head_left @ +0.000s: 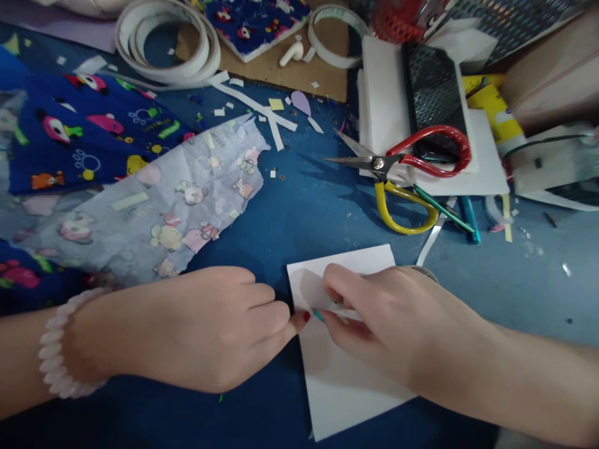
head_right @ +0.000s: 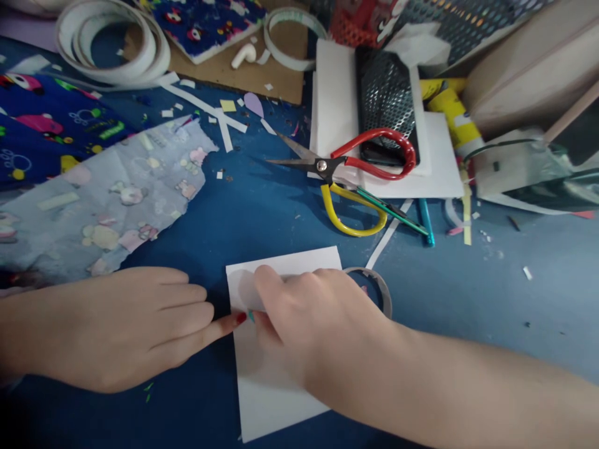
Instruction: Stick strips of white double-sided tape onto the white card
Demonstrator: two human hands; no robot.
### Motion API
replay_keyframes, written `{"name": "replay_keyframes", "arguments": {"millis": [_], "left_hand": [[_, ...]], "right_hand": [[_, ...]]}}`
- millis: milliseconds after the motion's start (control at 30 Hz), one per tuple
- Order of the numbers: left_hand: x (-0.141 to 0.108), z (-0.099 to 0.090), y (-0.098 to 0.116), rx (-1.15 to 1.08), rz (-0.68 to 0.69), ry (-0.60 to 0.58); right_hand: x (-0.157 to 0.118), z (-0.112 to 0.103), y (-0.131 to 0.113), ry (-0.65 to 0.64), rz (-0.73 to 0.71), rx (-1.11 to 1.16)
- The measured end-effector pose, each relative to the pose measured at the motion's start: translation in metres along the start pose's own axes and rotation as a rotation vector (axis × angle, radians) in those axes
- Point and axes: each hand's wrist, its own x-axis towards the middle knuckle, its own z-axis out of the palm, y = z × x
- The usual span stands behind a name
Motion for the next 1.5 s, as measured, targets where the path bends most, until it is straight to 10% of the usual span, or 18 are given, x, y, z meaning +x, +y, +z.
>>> {"name": "replay_keyframes", "arguments": {"millis": [767,1500], "left_hand": [[0.004,-0.006,-0.003,-0.037,0.011,-0.098],[-0.004,0.0,-0.001,-0.032,0.008,-0.166]], "right_hand": [[-0.026,-0.004,0.025,0.068,-0.041,-0.019],[-0.019,-0.008,0.037,-0.254,0.098,0.224]]}}
